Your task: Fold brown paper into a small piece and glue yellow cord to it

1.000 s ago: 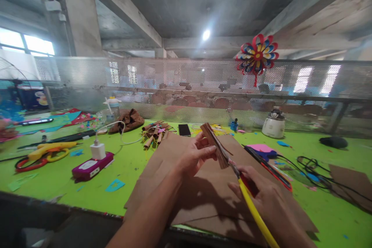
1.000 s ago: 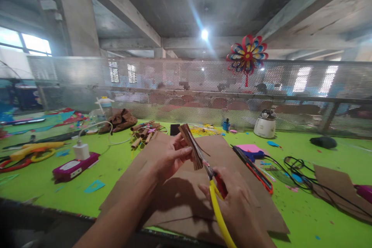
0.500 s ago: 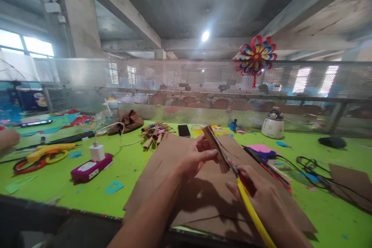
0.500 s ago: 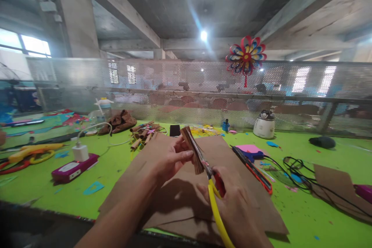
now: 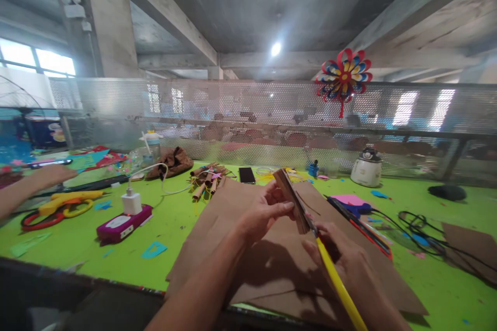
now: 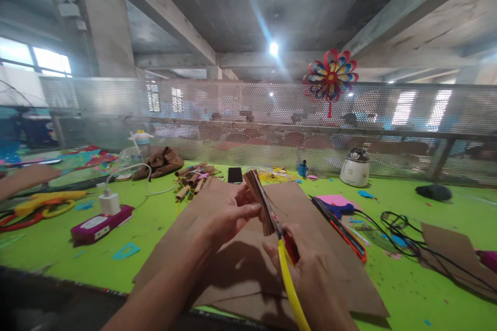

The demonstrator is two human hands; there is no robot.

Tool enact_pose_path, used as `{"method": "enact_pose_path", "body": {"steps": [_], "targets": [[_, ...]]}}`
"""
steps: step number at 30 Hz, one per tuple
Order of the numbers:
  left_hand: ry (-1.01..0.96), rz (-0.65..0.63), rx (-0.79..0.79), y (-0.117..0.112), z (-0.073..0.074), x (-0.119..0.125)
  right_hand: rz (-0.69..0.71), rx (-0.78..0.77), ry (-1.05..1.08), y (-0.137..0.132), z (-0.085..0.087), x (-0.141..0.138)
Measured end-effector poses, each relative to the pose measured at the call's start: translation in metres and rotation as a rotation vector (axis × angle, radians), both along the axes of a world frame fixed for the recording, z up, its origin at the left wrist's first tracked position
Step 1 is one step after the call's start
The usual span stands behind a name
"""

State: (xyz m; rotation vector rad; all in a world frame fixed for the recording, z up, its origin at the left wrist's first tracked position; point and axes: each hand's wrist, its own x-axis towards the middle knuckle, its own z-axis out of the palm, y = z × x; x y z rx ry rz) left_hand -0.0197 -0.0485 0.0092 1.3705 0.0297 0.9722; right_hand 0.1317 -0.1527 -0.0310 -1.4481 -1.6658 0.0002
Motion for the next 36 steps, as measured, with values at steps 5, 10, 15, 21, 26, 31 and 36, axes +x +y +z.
{"method": "enact_pose_path", "body": {"steps": [5,10,15,21,26,31,36], "targets": [[0.025,0.003,-0.006,0.000,0.000,-0.001,0.013,-0.024,0.000,0.005,-0.005,0.003],[0.021,0.005,-0.020,0.000,0.002,0.000,-0.008,0.002,-0.004,0.006,-0.009,0.004],[0.020,0.010,-0.035,0.000,0.002,0.000,-0.054,0.002,-0.017,0.005,-0.006,0.000],[0.038,0.013,-0.039,-0.001,0.001,0.001,-0.092,0.015,-0.056,0.008,-0.001,-0.001],[0.034,0.011,-0.037,0.000,0.001,0.000,-0.093,0.019,-0.070,0.009,0.000,-0.002],[0.035,0.006,-0.028,0.000,0.002,0.000,-0.075,0.017,-0.043,0.008,0.001,-0.002],[0.038,0.014,-0.037,0.000,0.001,0.001,-0.072,0.035,-0.056,0.010,-0.001,0.000]]}}
